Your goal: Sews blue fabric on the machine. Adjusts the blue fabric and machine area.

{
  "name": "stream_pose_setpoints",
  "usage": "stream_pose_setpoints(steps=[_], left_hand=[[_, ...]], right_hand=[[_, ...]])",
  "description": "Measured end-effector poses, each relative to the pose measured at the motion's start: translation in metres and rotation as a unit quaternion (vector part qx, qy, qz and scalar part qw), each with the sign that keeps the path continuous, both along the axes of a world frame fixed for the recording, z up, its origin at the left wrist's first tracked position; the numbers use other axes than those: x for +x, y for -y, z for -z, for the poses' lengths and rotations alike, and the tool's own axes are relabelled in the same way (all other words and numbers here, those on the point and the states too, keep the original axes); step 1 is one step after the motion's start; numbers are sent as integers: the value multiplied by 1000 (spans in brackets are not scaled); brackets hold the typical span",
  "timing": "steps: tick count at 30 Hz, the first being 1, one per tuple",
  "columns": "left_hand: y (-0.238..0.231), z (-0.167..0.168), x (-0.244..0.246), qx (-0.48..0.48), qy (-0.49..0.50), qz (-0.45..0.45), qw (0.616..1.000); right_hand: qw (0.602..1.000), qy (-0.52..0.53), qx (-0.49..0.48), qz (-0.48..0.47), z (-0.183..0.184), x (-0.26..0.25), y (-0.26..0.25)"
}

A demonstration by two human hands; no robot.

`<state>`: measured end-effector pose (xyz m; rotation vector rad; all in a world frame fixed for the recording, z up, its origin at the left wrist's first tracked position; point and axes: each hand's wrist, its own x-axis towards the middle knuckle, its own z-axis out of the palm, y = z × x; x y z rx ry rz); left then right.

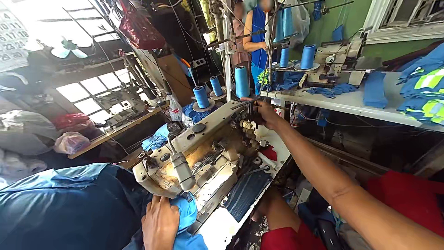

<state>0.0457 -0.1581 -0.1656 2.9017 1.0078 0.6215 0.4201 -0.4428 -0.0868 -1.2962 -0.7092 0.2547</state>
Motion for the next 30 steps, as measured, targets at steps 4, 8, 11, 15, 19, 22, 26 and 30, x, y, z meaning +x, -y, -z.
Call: stream_pose_setpoints(steps=[4,8,11,15,19,22,26,30], left_hand=[[-6,15,9,48,51,47,996],[0,16,4,42,47,29,998],[-3,20,-1,12,65,29,997],[-3,23,-12,-13,88,61,994],[2,20,-13,-29,79,51,995],[2,16,-8,-28,54,25,998],[4,19,-9,0,68,23,997],[37,-18,-7,-63,22,28,997]], right_hand=[[997,62,-41,5,-8,18,0],[981,84,-143,103,-5,33,-12],[968,132,-192,94,-9,46,-19],[956,147,-246,67,-29,39,-17],[992,66,-99,-46,-18,40,5],[997,22,-78,-13,-8,47,-2],[966,46,-239,85,-30,42,-18],[959,116,-251,69,-66,-26,-13]])
